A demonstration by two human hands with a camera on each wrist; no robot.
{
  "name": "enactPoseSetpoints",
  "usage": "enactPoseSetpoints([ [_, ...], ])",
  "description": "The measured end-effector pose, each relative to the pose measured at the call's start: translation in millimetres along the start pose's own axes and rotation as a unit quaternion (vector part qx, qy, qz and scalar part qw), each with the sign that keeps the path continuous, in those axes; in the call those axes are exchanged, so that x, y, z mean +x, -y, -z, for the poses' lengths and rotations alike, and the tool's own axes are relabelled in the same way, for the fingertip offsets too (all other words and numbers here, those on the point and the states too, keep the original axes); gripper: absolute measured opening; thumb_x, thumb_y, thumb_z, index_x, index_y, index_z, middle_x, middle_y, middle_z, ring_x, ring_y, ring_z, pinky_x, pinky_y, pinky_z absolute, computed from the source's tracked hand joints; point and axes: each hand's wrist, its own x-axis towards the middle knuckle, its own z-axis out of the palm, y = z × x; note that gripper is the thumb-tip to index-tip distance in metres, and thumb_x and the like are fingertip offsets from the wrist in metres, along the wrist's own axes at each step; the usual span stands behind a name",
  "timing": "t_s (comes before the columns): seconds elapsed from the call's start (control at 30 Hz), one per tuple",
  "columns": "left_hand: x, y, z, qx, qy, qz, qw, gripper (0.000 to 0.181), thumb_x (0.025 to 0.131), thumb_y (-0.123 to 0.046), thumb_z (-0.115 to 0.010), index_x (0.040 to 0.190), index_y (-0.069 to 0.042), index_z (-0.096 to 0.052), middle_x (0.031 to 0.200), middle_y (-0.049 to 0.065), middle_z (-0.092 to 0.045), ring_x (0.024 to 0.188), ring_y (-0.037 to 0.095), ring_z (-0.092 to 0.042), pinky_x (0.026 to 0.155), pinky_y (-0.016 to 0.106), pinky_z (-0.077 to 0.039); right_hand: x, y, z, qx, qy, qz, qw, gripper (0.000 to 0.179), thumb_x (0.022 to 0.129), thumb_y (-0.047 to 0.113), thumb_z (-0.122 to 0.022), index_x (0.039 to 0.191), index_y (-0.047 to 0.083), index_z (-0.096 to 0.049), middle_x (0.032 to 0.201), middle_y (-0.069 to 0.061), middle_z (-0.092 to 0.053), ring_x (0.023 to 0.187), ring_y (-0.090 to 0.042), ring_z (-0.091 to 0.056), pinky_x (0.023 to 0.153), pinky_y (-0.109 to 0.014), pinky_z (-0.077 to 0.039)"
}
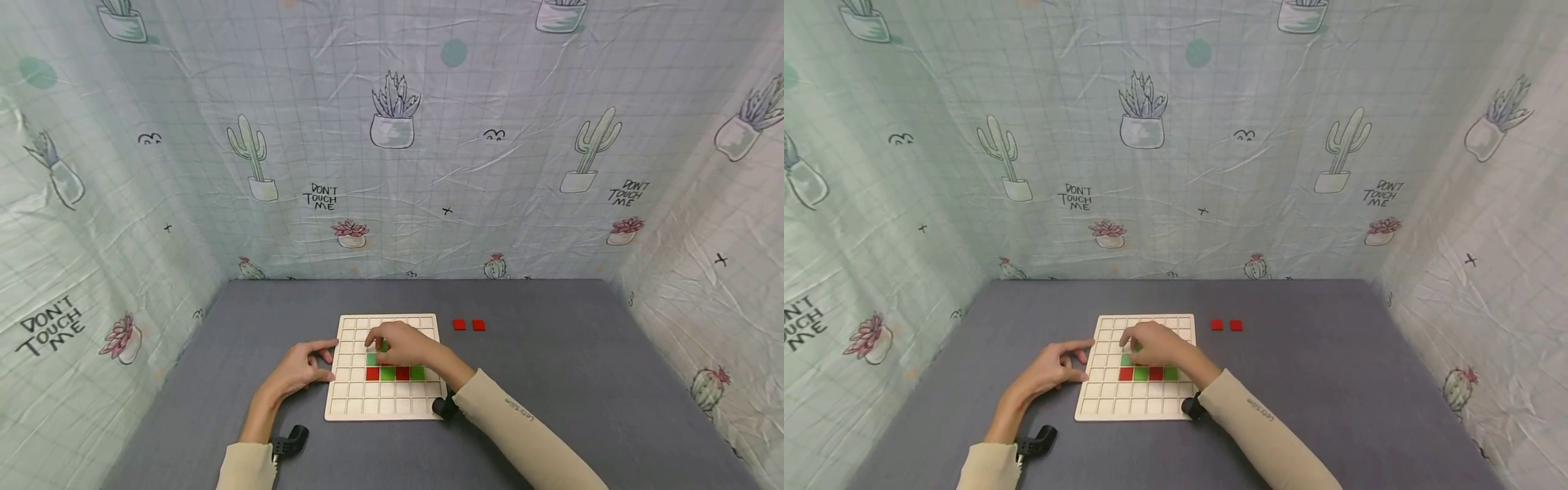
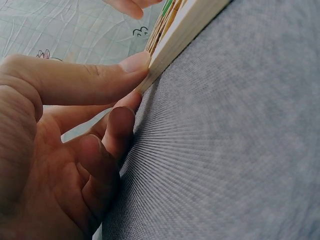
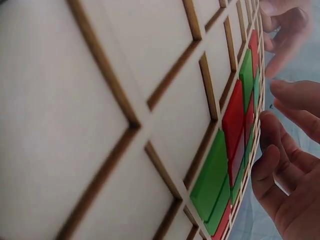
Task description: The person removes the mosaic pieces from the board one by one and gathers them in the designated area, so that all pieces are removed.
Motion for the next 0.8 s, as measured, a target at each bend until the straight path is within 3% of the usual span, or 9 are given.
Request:
enactPoseSetpoints([
  [0.33,0.1,-0.1,1.0,-0.002,0.000,-0.002,1.0000,0.070,0.077,-0.006,-0.085,0.143,-0.005,-0.062,0.102,0.010,-0.066,0.045,0.006,-0.037,0.042,0.026,-0.039,3.0,4.3,-3.4,-0.015,0.011,-0.008,0.9998,0.018,0.090,0.013,-0.076,0.108,0.017,-0.078,0.092,0.007,-0.068,0.081,-0.004,-0.056,0.075,-0.021,-0.048],
  [0.8,-0.3,1.7,1.3,-0.004,0.006,-0.009,0.9999,0.068,0.078,-0.007,-0.085,0.142,-0.005,-0.061,0.102,0.010,-0.066,0.046,0.006,-0.038,0.043,0.026,-0.040,6.9,5.4,-5.1,-0.015,0.024,-0.028,0.9992,0.020,0.090,0.013,-0.078,0.109,0.020,-0.078,0.093,0.006,-0.070,0.083,-0.005,-0.059,0.075,-0.023,-0.050],
])
